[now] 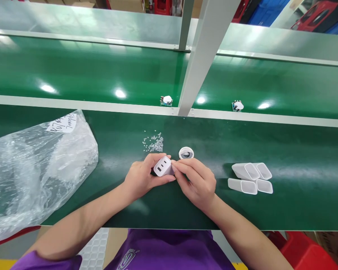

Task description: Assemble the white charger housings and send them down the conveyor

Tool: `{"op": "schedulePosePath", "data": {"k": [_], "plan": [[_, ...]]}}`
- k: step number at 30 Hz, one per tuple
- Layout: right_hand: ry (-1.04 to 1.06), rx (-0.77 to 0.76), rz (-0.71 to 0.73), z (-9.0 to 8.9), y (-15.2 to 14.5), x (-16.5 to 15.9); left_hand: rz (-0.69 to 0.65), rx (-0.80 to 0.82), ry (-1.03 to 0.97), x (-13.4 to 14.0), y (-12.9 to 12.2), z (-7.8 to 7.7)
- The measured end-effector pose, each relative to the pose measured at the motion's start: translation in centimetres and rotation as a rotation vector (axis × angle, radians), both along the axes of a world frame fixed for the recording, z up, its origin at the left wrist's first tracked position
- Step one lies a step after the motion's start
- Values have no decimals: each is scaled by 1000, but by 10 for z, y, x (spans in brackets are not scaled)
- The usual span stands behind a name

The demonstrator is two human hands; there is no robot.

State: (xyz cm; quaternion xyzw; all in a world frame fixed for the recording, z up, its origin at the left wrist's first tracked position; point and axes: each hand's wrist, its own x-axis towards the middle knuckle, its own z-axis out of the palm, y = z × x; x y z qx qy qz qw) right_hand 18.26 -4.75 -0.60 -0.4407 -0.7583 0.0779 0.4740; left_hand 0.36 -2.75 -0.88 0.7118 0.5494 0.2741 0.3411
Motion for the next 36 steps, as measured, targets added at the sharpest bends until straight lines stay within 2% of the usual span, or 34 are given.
{"op": "schedulePosePath", "data": {"k": [8, 11, 17, 28, 36], "plan": [[-22, -3, -3, -10, -12, -14, 123, 87, 122, -6, 5, -3], [24, -43, 12, -9, -13, -16, 87, 71, 87, -7, 6, -1], [186, -244, 88, -5, -12, -16, 38, 32, 60, -6, 5, 2], [136, -227, 147, -10, -16, -17, -8, 155, 4, -9, 6, -1], [139, -229, 145, -11, -16, -17, -10, 53, -15, -8, 9, 1]]}}
